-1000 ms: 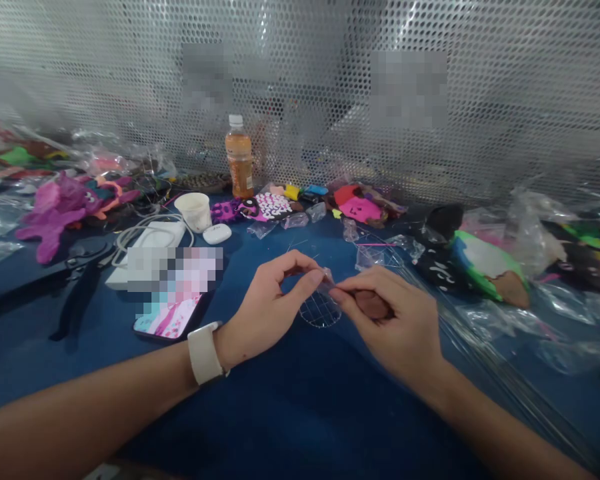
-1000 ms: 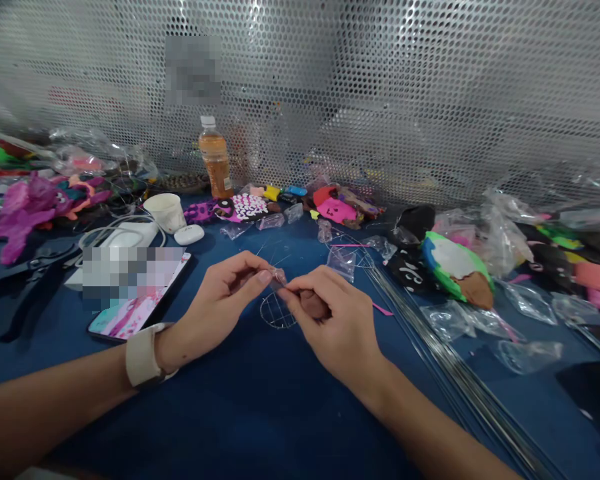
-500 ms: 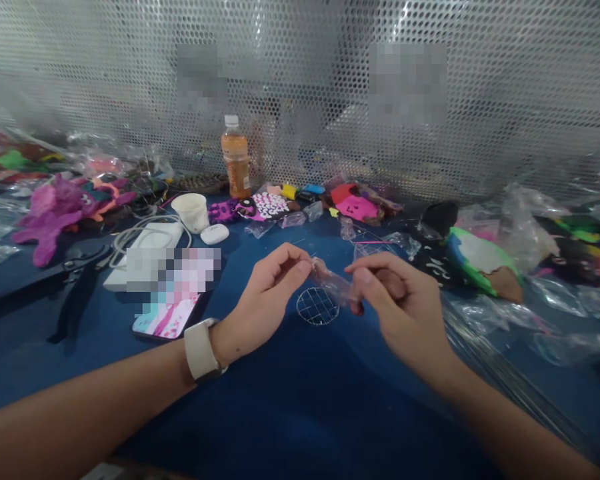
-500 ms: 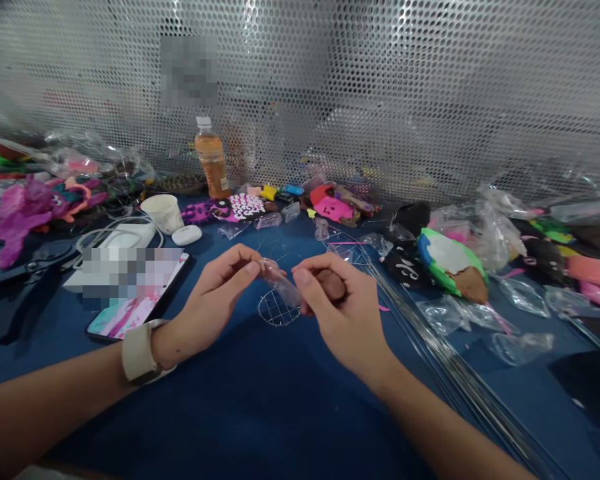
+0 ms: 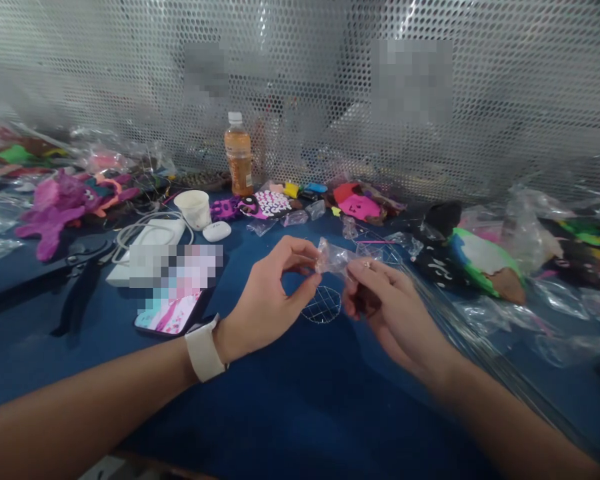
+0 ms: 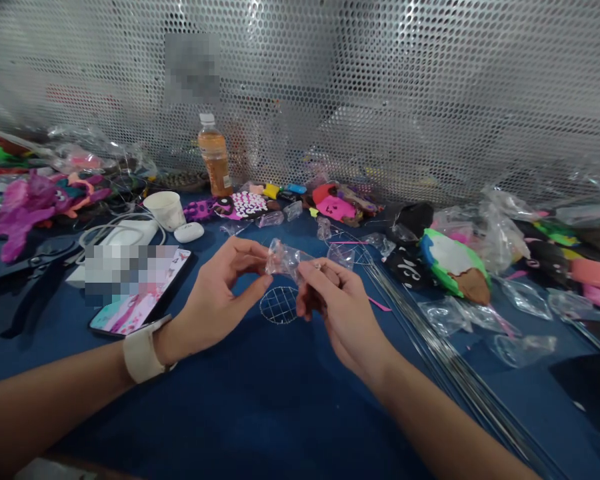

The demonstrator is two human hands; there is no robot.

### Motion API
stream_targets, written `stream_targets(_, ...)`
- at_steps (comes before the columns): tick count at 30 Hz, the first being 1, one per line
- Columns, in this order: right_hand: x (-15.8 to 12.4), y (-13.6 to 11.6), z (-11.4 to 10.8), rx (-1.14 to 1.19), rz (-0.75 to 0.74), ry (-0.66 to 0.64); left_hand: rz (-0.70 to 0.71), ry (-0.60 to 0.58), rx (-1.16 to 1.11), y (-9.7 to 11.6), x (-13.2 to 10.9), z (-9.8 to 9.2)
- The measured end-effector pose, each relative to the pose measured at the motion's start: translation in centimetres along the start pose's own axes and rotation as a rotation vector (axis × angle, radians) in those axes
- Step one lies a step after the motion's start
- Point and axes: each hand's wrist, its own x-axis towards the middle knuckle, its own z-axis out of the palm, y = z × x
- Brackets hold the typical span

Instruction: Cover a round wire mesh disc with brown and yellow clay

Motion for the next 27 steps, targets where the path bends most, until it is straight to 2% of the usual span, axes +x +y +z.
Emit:
stream_targets(4, -0.2, -0.2, 0.1, 0.081, 0.081, -0.039, 0.193, -0.065, 0.229, -0.2, 0.4, -0.6)
stream_targets(8, 0.0, -0.1, -0.2, 0.137, 0.084, 0.022, 0.245, -0.133, 0.325, -0.2, 0.6, -1.1)
stream_targets(10, 0.2, 0.0, -0.4, 0.113, 0.047, 0.051, 0.262, -0.15, 0.344, -0.1, 0.5, -1.0)
stream_targets(13, 0.5, 0.4, -0.6, 0.014, -0.112, 0.074, 0.284, -0.186, 0.363, 0.0, 0.1, -0.8)
stream_targets(15, 0.5, 0.6, -0.7, -0.091, -0.239, 0.087, 0.214, -0.128, 0.298, 0.0, -0.1, -0.5)
stream_targets(18, 0.1, 0.7, -1.0, -0.279, -0.373, 0.087, -0.026, -0.008, 0.081, -0.2, 0.0, -0.3)
stream_targets(20, -0.2, 0.7, -1.1, -0.377, -0.421, 0.067, -0.129, 0.013, -0.018, -0.4, 0.3, -0.3)
stream_targets(27, -0.5, 0.6, -0.7, -0.655, -0.617, 0.12, -0.106, 0.036, -0.131, -0.4, 0.6, -0.4)
